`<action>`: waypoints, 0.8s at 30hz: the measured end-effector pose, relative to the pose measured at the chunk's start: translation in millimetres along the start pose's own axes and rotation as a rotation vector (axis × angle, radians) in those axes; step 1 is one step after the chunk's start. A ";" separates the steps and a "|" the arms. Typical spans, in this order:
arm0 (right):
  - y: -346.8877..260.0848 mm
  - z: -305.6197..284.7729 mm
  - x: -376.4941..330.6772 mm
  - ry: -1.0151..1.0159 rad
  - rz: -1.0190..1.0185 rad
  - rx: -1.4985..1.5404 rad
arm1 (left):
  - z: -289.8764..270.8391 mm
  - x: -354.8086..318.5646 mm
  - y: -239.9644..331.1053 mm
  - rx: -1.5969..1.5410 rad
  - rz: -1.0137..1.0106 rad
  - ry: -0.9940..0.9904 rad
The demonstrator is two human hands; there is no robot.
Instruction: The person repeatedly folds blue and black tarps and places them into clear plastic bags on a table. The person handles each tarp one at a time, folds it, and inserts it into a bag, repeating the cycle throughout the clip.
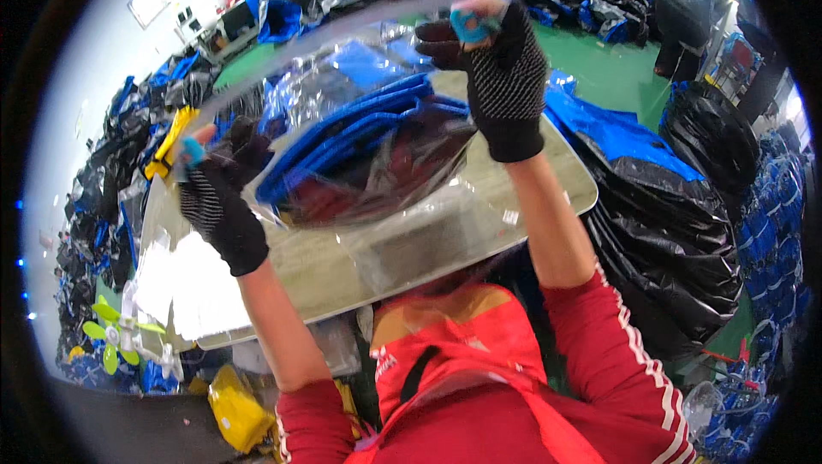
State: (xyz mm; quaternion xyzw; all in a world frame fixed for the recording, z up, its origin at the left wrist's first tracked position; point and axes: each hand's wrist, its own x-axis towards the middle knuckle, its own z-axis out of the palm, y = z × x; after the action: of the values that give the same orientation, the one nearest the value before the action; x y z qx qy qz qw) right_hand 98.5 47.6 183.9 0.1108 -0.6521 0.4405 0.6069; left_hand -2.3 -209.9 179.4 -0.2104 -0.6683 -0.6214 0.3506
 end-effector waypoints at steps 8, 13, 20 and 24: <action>-77.3 -40.3 -27.5 -0.110 0.442 0.182 | -80.1 -2.4 18.1 -0.344 -0.548 -0.444; 66.9 -31.0 -107.6 -0.251 0.893 -0.221 | -12.6 -79.2 -114.8 -0.479 -0.933 -0.629; 131.4 41.0 -180.2 -0.700 0.186 -0.391 | 10.8 -132.3 -218.1 -0.687 -1.116 -0.544; 100.3 110.0 -149.7 -1.017 0.034 -0.329 | 2.5 -112.5 -191.5 -0.383 -0.904 -0.699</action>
State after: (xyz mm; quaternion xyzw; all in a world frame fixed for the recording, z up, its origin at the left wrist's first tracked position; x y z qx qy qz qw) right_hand -10.2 -29.9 20.4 0.2032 -0.9261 0.2328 0.2163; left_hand -65.2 -216.8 -33.5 -0.1569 -0.6434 -0.7121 -0.2329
